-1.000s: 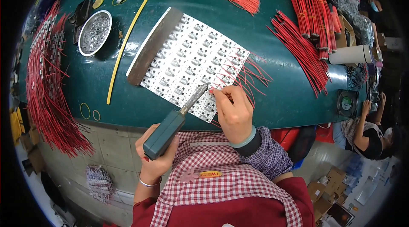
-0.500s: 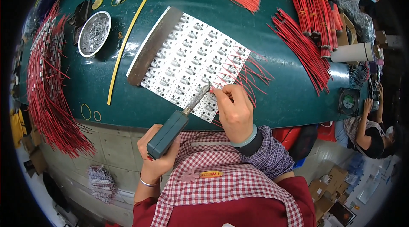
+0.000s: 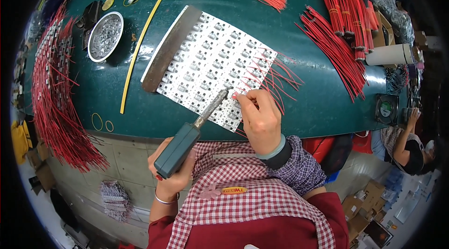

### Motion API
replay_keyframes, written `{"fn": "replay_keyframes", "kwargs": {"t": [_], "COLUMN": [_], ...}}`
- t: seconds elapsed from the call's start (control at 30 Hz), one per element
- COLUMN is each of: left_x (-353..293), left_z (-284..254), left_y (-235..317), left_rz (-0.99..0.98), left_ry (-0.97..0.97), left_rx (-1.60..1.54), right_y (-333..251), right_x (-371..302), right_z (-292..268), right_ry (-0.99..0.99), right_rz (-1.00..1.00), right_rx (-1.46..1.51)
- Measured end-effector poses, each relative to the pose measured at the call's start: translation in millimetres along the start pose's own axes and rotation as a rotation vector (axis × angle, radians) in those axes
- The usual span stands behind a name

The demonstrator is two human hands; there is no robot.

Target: The person places a circuit board on the table, secures it with a metal bar, and solders red wires onto the board using a soldering tool.

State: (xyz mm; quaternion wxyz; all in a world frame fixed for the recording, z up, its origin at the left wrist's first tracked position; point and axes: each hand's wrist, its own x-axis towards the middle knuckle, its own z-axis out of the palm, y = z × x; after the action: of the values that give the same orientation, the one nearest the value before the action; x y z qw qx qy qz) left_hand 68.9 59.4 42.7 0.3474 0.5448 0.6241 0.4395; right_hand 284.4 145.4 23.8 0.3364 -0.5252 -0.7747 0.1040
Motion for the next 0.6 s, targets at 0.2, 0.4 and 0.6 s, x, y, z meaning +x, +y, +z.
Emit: {"fn": "replay_keyframes", "kwargs": {"t": [0.2,0.4,0.6], "left_x": [-2,-6,-9], "left_z": [1,-1,-2], "left_y": [-2,0,-2], "left_rz": [0.015,-0.04,-0.026], "left_ry": [0.004,0.018,0.007], "left_rx": [-0.021,-0.053,-0.035], "right_y": [0,-2,3], "right_x": [-1,-3,-5], "right_z": [-1,-10,-5], "right_ry": [0.001,0.027,0.004], "right_rz": [0.016,-0.025,-0.011], "right_rx": [-0.006,-0.064,0.039]}}
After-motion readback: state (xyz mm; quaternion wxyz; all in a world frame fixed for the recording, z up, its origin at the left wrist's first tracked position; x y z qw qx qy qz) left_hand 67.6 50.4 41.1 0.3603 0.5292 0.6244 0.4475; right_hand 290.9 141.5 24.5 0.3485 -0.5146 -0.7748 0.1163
